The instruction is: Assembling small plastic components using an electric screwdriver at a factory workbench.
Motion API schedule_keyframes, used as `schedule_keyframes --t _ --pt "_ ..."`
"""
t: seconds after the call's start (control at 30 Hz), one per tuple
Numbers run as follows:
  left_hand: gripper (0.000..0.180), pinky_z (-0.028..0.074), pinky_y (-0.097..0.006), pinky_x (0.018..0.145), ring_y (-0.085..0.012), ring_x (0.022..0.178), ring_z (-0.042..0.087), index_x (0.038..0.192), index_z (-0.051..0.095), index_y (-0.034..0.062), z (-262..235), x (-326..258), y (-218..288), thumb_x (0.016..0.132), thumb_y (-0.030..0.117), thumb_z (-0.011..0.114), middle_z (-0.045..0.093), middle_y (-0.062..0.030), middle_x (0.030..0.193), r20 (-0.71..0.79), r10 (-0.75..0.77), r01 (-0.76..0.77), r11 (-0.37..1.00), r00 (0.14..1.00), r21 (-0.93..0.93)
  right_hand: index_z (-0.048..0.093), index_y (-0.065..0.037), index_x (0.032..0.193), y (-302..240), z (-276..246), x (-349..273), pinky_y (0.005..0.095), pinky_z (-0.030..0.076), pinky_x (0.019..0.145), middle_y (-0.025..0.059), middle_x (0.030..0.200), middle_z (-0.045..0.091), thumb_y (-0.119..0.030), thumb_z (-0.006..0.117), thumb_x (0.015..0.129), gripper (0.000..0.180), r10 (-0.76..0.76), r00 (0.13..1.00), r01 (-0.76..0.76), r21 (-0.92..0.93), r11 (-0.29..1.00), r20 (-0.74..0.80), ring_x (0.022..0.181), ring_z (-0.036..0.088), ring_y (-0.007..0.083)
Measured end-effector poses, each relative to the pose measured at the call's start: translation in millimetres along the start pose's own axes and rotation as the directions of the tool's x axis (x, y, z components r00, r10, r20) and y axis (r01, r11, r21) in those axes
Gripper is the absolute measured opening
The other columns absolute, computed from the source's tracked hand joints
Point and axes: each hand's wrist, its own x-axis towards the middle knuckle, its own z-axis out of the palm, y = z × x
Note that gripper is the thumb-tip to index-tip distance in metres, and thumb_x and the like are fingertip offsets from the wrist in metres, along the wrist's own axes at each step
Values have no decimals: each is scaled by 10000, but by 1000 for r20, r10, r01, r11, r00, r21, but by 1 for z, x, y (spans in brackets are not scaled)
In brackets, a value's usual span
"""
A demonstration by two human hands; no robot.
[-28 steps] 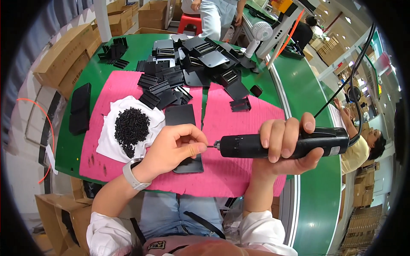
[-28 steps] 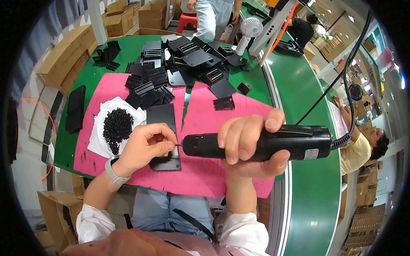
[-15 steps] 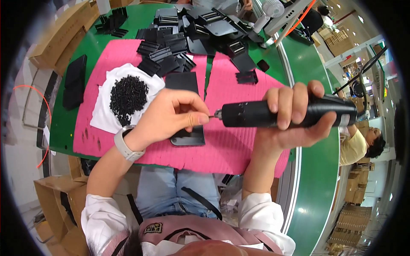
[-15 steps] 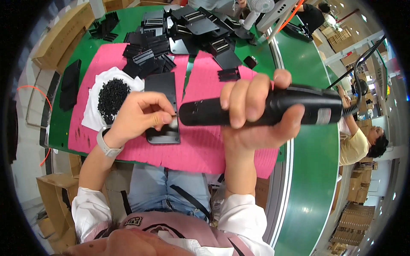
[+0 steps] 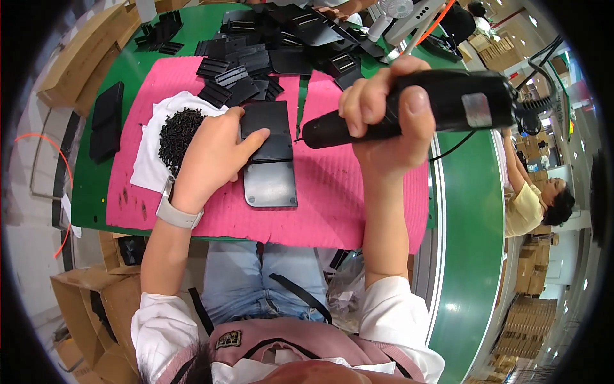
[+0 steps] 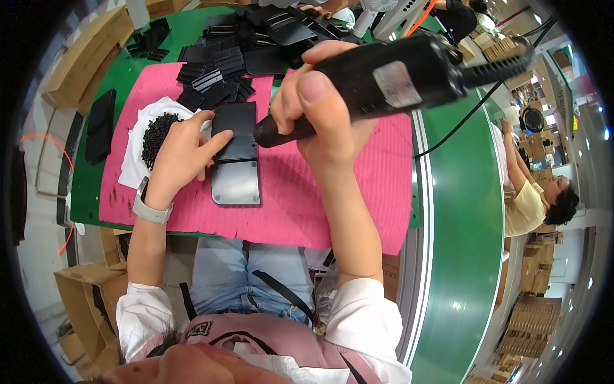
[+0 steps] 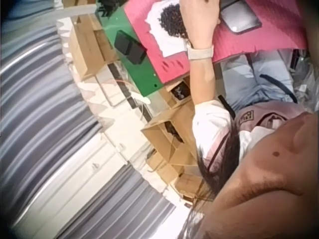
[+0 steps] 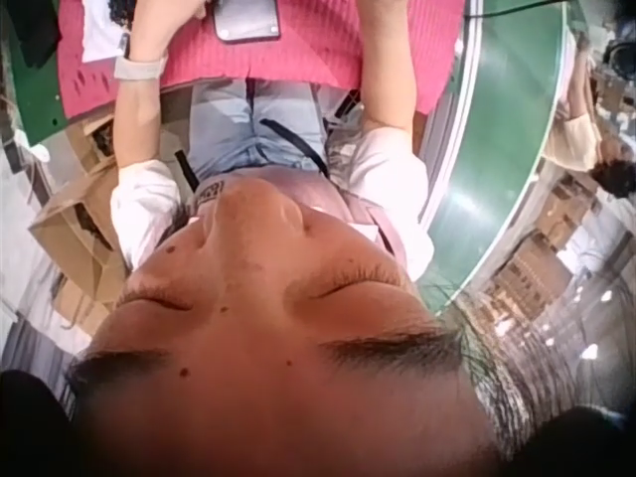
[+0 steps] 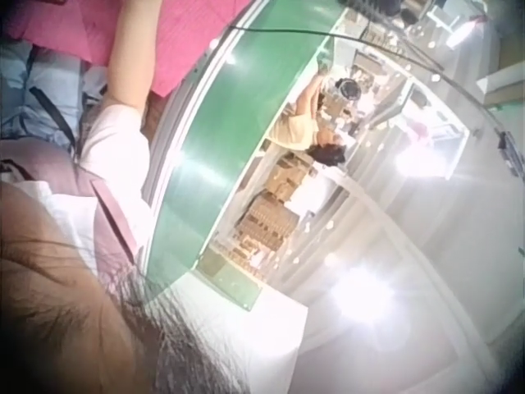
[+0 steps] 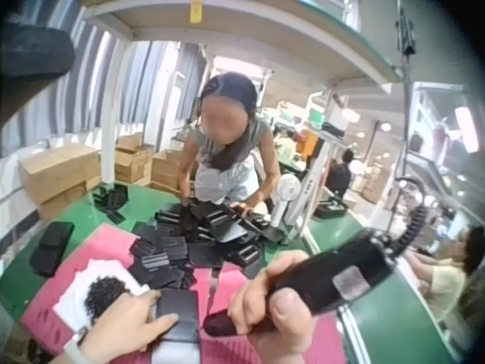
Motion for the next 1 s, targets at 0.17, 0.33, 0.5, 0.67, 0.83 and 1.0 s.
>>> schedule_keyframes --t 0.17,0.33,0.5,0.67,0.83,1.0 --pt "432 438 -294 442 -190 391 567 1157 486 -109 3 1 -11 861 188 591 565 -131 508 -8 76 -76 997 997 -8 468 34 1013 9 3 -1 279 388 430 65 587 464 -119 634 799 311 79 996 -82 -60 995 -49 451 457 141" --pt "377 428 -308 439 -192 406 572 1134 495 -70 6 3 -16 861 173 586 554 -121 504 -33 144 -143 990 989 14 467 37 1008 13 4 -1 278 384 430 60 566 461 -120 633 801 309 90 993 -96 -76 993 -74 440 447 141" --pt "311 414 -293 421 -177 407 564 1087 524 -37 6 2 -14 842 133 615 549 -106 503 -51 179 -182 981 983 -69 466 42 1006 12 4 -2 280 385 432 60 563 459 -118 635 800 311 96 993 -100 -52 994 -75 438 446 142" --pt "261 412 -292 425 -187 398 558 997 558 -52 6 0 -8 812 108 650 554 -118 504 -66 153 -157 985 986 -74 492 45 974 16 8 0 273 396 436 68 580 491 -97 639 792 274 86 993 -93 -90 992 -83 438 470 143" --pt "235 402 -296 414 -190 385 551 937 567 -66 6 -1 -4 791 86 672 558 -123 504 -75 94 -105 982 993 -156 558 22 776 23 12 13 226 374 414 37 536 528 -84 655 784 143 179 983 -185 -242 952 -48 417 495 106" --pt "218 385 -285 390 -161 373 536 934 566 -61 6 -1 -4 801 80 667 548 -100 497 -59 81 -91 978 995 -186 565 8 765 24 12 19 226 368 400 29 516 524 -85 660 785 133 213 977 -209 -252 945 -13 405 487 93"
